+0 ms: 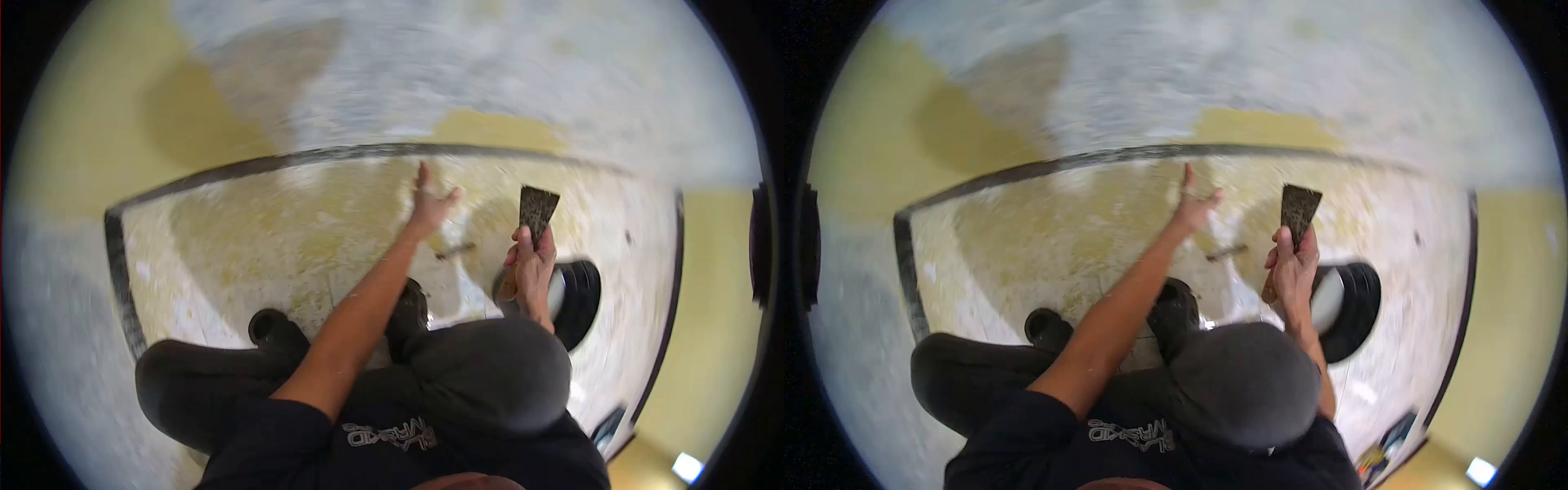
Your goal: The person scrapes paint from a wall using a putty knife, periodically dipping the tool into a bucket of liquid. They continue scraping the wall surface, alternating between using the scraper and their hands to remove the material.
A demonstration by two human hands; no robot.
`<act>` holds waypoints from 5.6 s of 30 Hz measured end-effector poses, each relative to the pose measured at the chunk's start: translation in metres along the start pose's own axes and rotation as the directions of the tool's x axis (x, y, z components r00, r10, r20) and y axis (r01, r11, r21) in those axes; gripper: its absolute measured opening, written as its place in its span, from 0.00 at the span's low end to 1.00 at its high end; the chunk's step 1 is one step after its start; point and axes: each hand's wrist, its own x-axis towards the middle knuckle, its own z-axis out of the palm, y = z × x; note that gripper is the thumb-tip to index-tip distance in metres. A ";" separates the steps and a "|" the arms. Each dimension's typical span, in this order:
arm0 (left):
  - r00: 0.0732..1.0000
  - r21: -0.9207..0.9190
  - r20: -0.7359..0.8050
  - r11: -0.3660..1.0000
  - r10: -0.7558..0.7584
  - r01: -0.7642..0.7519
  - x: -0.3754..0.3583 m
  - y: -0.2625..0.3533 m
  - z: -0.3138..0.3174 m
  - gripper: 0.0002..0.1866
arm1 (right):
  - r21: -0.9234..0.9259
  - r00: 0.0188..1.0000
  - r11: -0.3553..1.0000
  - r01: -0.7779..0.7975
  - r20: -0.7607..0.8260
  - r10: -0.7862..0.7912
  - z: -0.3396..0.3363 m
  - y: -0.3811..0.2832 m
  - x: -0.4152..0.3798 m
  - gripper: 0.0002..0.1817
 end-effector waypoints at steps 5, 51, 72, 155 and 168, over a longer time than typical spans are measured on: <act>0.990 -0.120 0.140 0.992 -0.017 0.034 -0.001 0.087 0.004 0.13 | -0.832 0.980 0.553 -0.044 -0.143 -0.138 -0.163 -0.013 -0.033 0.15; 0.172 0.051 0.973 0.586 0.153 -0.809 -0.130 0.130 0.236 0.11 | -0.162 0.777 0.762 -0.628 -0.070 0.625 -0.249 0.066 -0.045 0.02; 0.555 -0.371 0.711 0.900 0.433 -0.227 -0.113 0.165 0.113 0.05 | -0.776 0.996 0.630 0.020 -0.042 -0.082 -0.155 -0.043 -0.004 0.12; 0.963 0.172 0.026 0.950 -0.270 0.261 0.031 0.122 -0.035 0.41 | 0.747 0.999 0.664 -0.032 0.039 0.004 0.152 0.024 0.122 0.14; 0.907 0.219 -0.008 0.884 -0.421 0.412 0.015 0.120 -0.047 0.43 | 0.735 0.994 0.669 -0.111 0.070 0.088 0.168 0.049 0.108 0.11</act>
